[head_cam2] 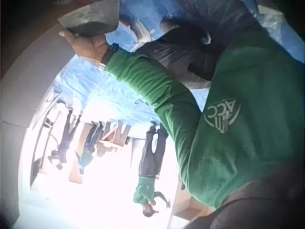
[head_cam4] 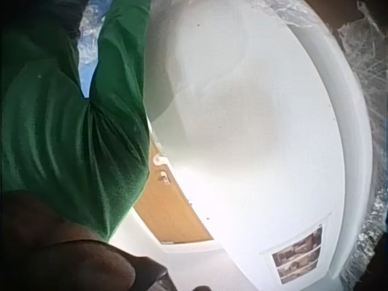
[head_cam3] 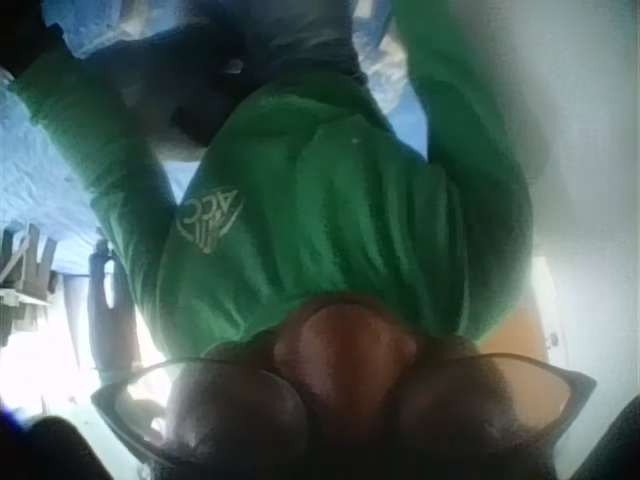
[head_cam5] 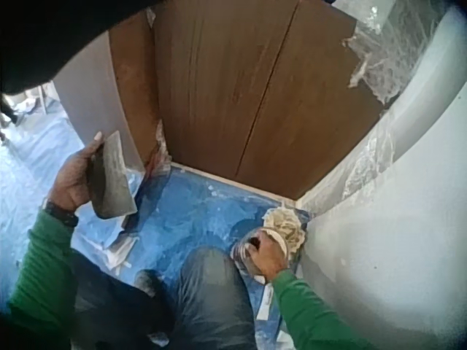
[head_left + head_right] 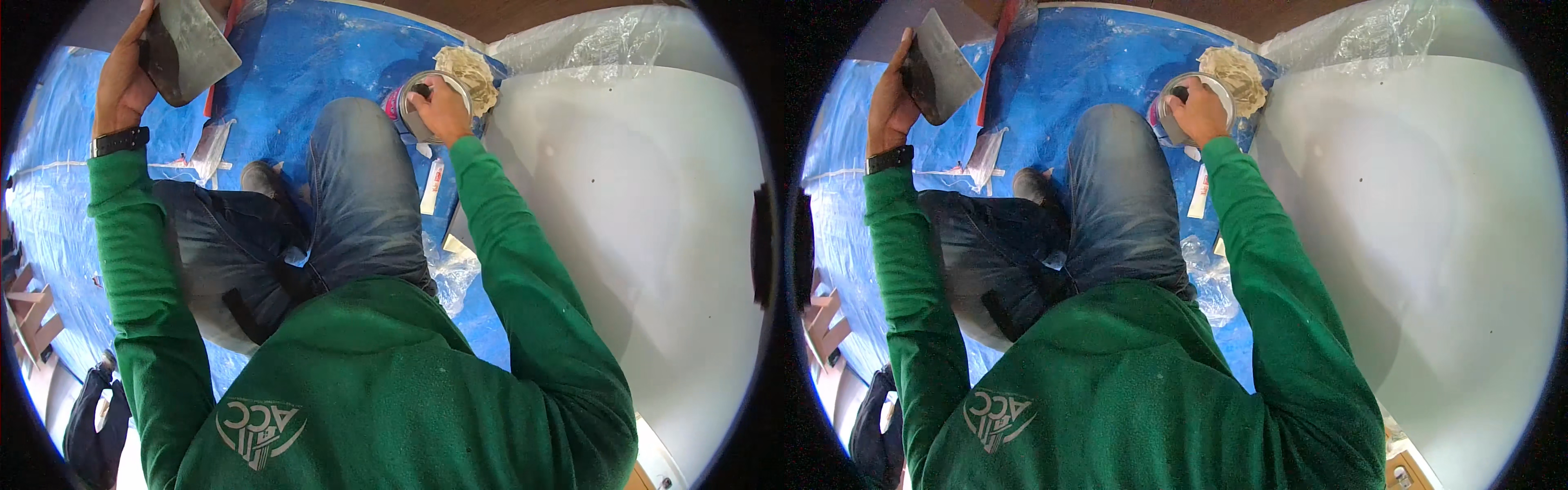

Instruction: The person applies a putty-like substance to the edges and corners of a wooden cabinet. They use a small metal scraper to pick up the material from a container and spread it onto a larger metal blade before applying it to the furniture.

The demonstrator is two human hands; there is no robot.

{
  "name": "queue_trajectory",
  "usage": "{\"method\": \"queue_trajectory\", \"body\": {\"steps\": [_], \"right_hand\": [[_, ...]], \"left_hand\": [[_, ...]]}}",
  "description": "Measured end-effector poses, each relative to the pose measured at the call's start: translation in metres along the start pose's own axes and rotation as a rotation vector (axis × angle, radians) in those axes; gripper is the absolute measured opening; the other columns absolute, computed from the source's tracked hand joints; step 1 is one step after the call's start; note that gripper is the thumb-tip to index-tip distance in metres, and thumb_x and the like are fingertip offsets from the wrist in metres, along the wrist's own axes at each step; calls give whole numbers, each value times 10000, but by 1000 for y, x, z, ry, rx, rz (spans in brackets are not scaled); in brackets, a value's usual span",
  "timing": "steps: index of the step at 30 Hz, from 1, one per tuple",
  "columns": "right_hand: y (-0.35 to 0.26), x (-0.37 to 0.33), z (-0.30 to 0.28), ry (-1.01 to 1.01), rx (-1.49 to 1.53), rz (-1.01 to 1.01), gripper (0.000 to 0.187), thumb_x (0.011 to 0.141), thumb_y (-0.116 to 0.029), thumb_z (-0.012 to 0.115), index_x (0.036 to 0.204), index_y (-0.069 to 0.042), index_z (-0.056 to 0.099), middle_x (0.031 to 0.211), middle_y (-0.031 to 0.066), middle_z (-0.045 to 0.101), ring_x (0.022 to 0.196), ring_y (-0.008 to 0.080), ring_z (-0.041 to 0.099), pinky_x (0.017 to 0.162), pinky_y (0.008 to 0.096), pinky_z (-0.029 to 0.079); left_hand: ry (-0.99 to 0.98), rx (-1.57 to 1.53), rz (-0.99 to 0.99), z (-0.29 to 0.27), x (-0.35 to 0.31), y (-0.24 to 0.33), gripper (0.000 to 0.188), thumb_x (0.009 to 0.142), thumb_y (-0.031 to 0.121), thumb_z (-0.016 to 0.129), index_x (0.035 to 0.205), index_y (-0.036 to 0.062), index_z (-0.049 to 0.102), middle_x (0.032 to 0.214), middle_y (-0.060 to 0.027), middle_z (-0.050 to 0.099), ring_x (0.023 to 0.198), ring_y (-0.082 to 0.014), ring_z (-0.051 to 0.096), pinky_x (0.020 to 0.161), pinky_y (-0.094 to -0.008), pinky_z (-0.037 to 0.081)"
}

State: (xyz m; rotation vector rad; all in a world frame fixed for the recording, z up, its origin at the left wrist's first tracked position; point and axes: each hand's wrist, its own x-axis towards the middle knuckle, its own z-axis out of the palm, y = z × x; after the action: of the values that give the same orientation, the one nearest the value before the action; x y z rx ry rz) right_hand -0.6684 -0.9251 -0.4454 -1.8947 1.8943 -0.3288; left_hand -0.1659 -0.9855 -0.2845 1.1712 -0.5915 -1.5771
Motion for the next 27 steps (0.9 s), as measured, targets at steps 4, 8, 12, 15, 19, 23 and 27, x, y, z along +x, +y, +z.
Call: {"method": "queue_trajectory", "body": {"steps": [4, 8, 12, 15, 19, 23, 27], "right_hand": [[10, -23, -10, 103, 376, -36, 423, 909, -324, 772, 1173, -21, 639, 970, 187, 738, 873, 276, 720, 805, 388, 572], [31, -108, -11, 213, 714, 109, 317, 923, -191, 772, 1133, -2, 627, 1007, 124, 713, 827, 170, 679, 749, 330, 555], [86, -185, 37, 103, 509, 331, 337, 936, -240, 766, 1103, -1, 597, 990, 146, 717, 858, 200, 698, 801, 360, 560], [76, -205, 61, 29, 470, 422, 369, 934, -259, 766, 1129, -8, 579, 962, 157, 723, 860, 224, 711, 788, 377, 559], [73, -187, 70, -29, 271, 559, 388, 928, -244, 760, 1177, -21, 564, 951, 152, 719, 861, 234, 704, 774, 375, 551], [103, -149, 63, 296, 469, 522, 349, 934, -223, 739, 1182, -29, 588, 941, 137, 697, 830, 235, 665, 781, 369, 544], [79, -90, 3, 446, 406, 199, 267, 929, -218, 722, 1109, -25, 684, 950, 125, 697, 859, 250, 651, 794, 395, 542]], "left_hand": [[-12, -29, 35, -4, -8, 2, 391, 1036, 375, 649, 1263, 58, 676, 1221, -68, 726, 1113, -213, 692, 1010, -368, 529], [152, -26, 37, 6, -15, 2, 380, 1047, 344, 634, 1290, 55, 667, 1245, -83, 718, 1138, -222, 684, 1035, -366, 514], [167, -7, 85, 12, -13, -2, 369, 1024, 280, 661, 1300, 35, 662, 1249, -86, 714, 1145, -223, 679, 1032, -369, 513], [123, 15, 69, 2, -1, -5, 341, 985, 195, 711, 1276, 22, 676, 1209, -84, 724, 1127, -219, 684, 1009, -362, 523], [143, 55, 23, 8, 8, -14, 336, 997, 221, 696, 1264, 19, 679, 1211, -77, 726, 1122, -211, 684, 1002, -363, 521], [82, 53, 30, 18, 6, -13, 334, 994, 223, 700, 1262, 24, 680, 1212, -73, 725, 1117, -211, 685, 993, -368, 524], [93, 83, 37, 5, 6, -11, 332, 995, 225, 702, 1270, 41, 680, 1233, -70, 720, 1139, -208, 675, 1020, -368, 508]]}}
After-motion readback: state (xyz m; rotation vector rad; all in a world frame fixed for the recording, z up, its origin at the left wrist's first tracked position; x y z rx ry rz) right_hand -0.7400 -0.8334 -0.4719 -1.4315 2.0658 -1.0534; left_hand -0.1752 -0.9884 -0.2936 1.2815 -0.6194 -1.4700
